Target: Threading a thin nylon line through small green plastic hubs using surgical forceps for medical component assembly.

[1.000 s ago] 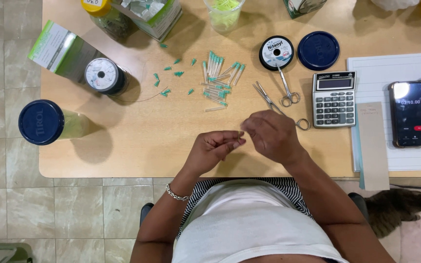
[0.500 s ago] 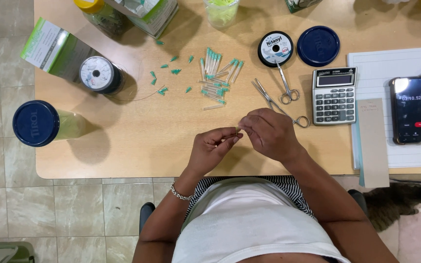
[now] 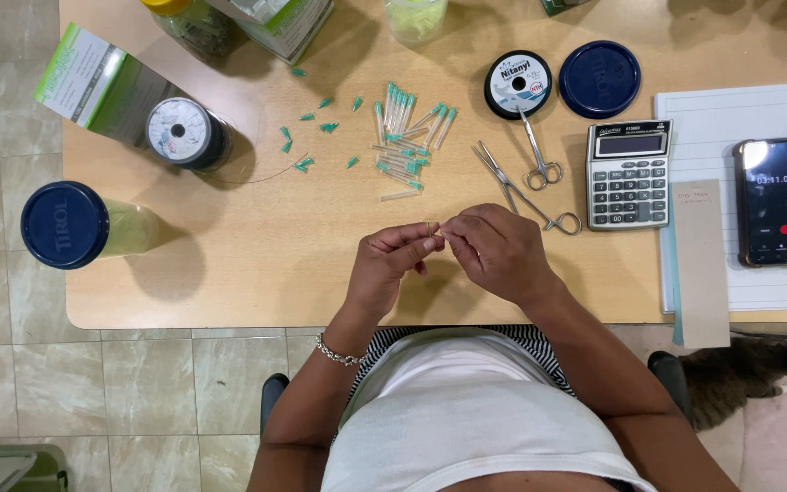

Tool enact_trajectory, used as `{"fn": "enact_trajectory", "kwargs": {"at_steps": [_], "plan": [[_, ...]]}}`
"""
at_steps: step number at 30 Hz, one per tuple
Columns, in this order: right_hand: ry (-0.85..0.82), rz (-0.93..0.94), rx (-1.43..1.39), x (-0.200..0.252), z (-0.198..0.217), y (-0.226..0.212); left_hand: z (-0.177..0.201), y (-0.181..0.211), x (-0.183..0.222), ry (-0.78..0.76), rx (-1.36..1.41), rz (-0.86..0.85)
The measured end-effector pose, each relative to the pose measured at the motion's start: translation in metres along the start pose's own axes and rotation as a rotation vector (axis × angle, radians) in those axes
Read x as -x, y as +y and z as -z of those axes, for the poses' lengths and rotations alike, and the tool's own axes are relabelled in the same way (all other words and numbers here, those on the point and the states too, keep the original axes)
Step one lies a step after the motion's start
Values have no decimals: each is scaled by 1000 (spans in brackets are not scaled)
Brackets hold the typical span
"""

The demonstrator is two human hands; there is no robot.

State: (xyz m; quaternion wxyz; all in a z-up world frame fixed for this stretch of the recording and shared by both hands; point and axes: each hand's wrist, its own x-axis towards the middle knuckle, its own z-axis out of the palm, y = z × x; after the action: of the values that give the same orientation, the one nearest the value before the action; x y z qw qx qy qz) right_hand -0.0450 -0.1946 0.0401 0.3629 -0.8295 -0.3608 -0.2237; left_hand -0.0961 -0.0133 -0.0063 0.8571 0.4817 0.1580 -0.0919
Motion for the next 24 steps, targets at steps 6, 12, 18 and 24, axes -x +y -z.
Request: {"fn": "enact_trajectory", "kwargs": {"at_steps": [6, 12, 18, 24], "plan": [[89, -137, -169, -7, -3, -13, -5, 4, 4, 83, -240, -95], [134, -234, -267, 4, -15, -15, -15, 8, 4, 149, -53, -60], [148, -161, -202, 6, -21, -15, -22, 11, 2, 205, 59, 7], [103, -134, -175, -1, -12, -23, -18, 3, -1, 233, 34, -15]]}}
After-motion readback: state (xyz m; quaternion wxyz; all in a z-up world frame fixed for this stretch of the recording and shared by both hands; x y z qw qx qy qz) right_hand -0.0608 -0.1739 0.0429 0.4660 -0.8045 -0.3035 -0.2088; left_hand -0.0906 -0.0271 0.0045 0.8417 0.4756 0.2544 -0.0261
